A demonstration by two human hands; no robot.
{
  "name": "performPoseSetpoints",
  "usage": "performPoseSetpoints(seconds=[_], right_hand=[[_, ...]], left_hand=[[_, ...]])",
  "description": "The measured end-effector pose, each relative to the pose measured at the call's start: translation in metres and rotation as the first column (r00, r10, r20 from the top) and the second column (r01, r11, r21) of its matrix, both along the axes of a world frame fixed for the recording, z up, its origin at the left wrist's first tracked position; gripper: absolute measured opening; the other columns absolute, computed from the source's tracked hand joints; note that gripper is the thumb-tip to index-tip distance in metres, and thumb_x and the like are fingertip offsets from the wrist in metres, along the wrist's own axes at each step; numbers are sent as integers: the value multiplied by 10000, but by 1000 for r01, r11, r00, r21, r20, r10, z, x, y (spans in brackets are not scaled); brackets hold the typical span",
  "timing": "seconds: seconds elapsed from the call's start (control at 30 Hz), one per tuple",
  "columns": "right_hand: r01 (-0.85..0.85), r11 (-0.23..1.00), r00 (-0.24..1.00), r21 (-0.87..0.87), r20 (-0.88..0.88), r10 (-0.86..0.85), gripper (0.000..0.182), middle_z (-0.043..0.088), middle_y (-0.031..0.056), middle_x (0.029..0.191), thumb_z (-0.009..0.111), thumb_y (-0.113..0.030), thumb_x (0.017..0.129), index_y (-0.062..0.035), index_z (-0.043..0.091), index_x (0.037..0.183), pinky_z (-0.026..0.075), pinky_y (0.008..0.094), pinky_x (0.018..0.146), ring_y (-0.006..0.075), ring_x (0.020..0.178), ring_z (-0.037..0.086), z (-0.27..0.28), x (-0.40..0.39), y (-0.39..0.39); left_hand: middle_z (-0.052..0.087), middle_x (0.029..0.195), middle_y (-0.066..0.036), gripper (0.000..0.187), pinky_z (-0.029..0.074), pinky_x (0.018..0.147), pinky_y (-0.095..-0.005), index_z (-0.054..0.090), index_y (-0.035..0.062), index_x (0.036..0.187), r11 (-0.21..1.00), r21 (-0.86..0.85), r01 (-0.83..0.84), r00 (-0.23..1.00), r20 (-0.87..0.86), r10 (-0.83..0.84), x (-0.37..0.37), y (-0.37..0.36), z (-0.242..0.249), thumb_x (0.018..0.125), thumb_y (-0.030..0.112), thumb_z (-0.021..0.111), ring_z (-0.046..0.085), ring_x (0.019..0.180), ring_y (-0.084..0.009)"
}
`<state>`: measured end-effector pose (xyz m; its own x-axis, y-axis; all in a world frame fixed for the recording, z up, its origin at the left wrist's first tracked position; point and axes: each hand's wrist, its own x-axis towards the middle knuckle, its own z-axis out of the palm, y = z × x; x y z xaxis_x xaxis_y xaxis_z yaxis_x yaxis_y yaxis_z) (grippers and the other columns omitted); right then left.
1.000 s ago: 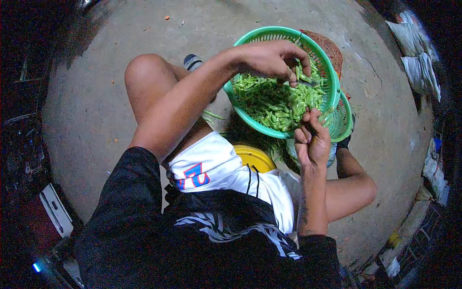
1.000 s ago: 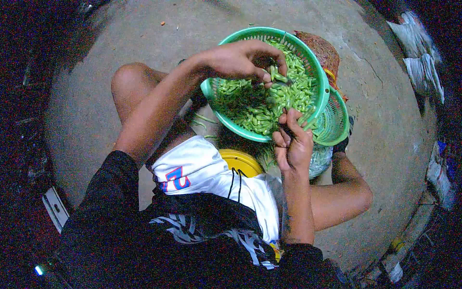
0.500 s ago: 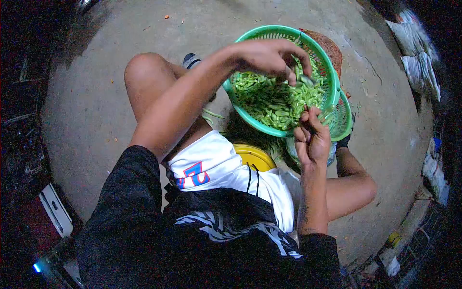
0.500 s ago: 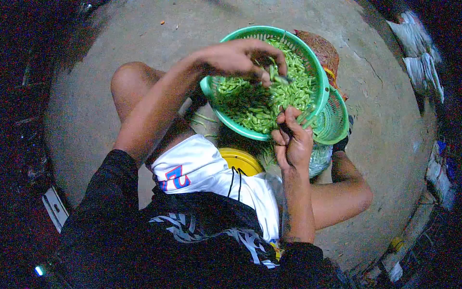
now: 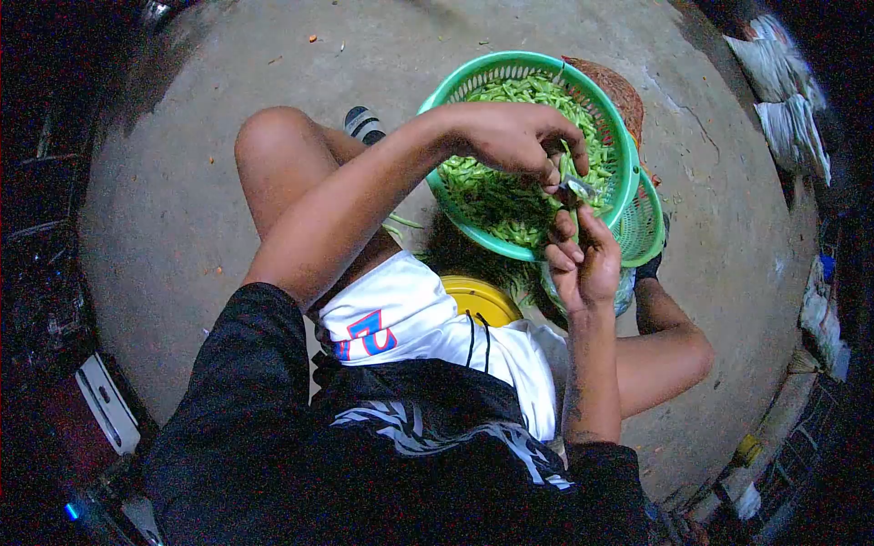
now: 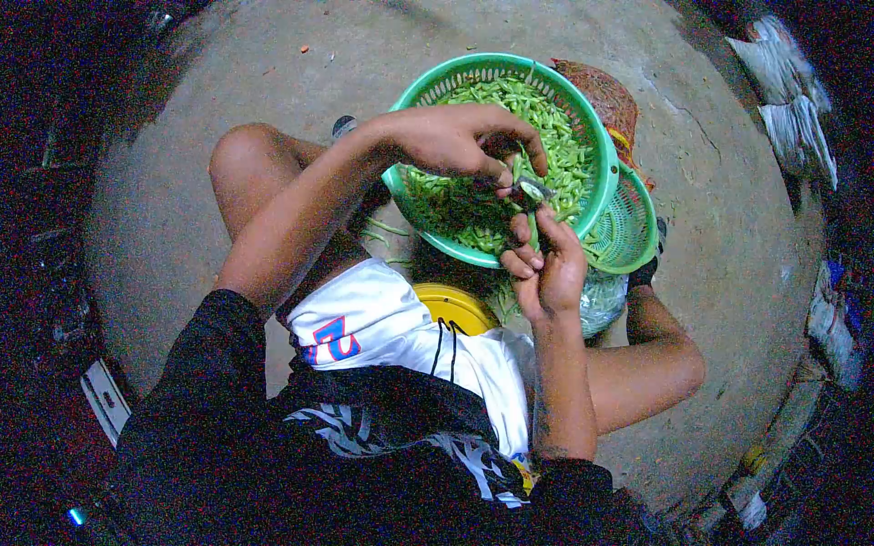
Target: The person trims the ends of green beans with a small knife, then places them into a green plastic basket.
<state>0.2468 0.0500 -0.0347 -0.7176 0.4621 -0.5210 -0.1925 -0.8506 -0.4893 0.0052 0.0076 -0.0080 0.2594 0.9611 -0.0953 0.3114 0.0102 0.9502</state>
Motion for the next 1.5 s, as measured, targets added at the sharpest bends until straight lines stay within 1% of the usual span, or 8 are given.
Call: performPoseSetpoints(seconds=[0.17,0.27,0.47,0.6,0.8,0.97,1.03,1.5], right_hand=[[-62,998,996,-21,-72,60,256,550,24,840,494,-219,1066,-25,548,1224,277,174,440,22,491,320,1,-1,2],[-48,999,996,2,-71,48,321,581,32,851,493,-239,1070,25,555,1243,275,174,432,19,482,322,3,-3,0],[-78,994,996,76,58,73,338,573,13,756,554,-289,1047,36,644,1070,260,183,417,21,468,323,-1,3,0],[-48,995,991,85,129,37,314,557,1,736,562,-281,1044,22,642,1043,257,186,417,20,467,319,1,1,-3],[-31,985,994,171,105,13,279,527,-19,715,584,-276,1036,-3,630,1007,249,187,418,18,470,301,5,4,-2],[-19,991,986,134,167,-4,259,465,-47,666,591,-270,1034,-15,632,1012,236,187,413,24,470,279,5,2,-2],[-15,990,981,139,193,-12,253,464,-52,660,592,-269,1034,-21,631,1002,238,187,413,22,469,282,7,0,-4],[-16,989,992,144,124,-2,252,428,-65,647,584,-279,1040,-34,610,990,240,186,420,22,483,302,2,2,-6]], left_hand=[[690,978,-98,416,518,819,-330,647,44,1241,997,-72,-20,1000,-4,19,-3,3,-5,830,86,698,647,914,-165],[704,972,-100,420,527,815,-335,647,28,1231,992,123,33,996,-86,-23,-5,3,-7,817,72,696,661,903,-174],[698,999,-107,393,519,825,-348,649,28,1207,994,-59,-96,994,-65,92,-20,-1,2,829,103,726,641,958,-174],[696,997,-89,384,518,791,-334,647,14,1200,991,65,-115,977,-173,124,-11,-2,0,835,97,736,641,927,-168],[697,1035,-69,323,540,808,-320,662,27,1180,989,-29,-142,985,94,144,-37,5,-11,858,52,687,653,913,-154],[704,966,-72,374,539,762,-318,617,38,1236,987,-24,-156,988,-19,156,-31,1,-3,867,33,673,666,885,-147],[705,933,-74,445,524,785,-313,590,45,1277,995,-79,-55,987,147,67,-7,1,-10,847,13,699,664,879,-141],[702,980,-57,374,525,775,-295,646,38,1195,989,-143,35,971,240,1,-1,1,-11,833,33,739,654,905,-117]])
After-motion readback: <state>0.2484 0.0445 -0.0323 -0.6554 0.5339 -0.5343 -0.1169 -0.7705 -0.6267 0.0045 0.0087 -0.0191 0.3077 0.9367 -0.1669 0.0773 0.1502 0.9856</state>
